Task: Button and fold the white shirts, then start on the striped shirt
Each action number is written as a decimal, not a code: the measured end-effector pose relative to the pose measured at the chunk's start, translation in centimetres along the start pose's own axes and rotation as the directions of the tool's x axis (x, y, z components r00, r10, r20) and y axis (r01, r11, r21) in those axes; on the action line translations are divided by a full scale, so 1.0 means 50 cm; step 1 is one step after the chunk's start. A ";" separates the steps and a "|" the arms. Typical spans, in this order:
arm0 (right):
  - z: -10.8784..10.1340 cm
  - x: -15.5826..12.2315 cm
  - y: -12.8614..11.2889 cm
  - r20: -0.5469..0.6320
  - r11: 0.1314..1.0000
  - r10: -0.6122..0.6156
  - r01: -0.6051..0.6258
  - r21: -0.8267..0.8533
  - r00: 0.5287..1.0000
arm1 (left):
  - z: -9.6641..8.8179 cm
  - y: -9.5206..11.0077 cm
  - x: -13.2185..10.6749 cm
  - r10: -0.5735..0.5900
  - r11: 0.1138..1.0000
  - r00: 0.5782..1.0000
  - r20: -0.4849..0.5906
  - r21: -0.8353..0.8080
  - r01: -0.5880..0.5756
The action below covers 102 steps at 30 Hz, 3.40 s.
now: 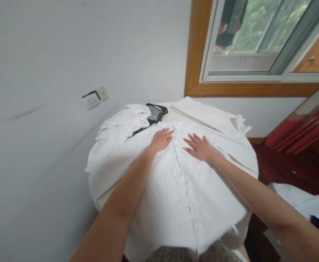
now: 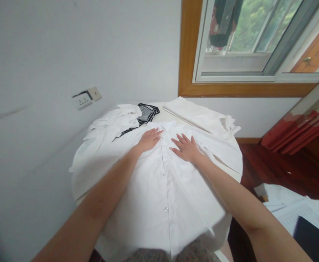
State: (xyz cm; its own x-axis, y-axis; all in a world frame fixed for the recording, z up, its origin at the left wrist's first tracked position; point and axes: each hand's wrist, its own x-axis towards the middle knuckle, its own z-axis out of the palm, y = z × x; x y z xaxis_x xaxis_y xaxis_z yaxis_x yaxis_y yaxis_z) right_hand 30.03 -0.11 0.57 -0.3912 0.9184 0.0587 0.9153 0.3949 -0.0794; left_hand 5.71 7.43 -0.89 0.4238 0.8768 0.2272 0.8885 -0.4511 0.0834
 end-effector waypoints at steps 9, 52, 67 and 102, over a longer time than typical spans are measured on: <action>-0.004 -0.021 0.011 0.004 1.000 -0.028 0.028 -0.003 1.000 | 0.001 0.007 0.001 -0.029 1.000 0.999 -0.022 -0.003 0.029; -0.054 -0.058 -0.057 0.060 0.991 -0.129 0.127 0.038 0.990 | -0.086 0.112 -0.198 -0.038 0.995 0.999 0.032 0.098 0.034; -0.009 0.026 0.000 0.052 0.986 -0.038 0.029 0.163 0.998 | -0.045 0.031 -0.107 -0.045 0.999 0.991 0.127 0.005 0.045; 0.012 0.128 -0.078 -0.277 0.928 0.253 -0.151 0.342 0.927 | -0.030 0.093 -0.043 -0.248 0.962 0.961 -0.123 -0.147 0.230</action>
State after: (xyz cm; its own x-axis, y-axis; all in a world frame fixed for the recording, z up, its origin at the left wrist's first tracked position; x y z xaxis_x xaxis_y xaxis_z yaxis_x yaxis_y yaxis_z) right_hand 23.90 4.26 0.63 -0.1045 0.9448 0.3104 0.8753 0.2356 -0.4224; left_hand 8.66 3.21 0.46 0.1652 0.9341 0.3166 0.9266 -0.2570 0.2747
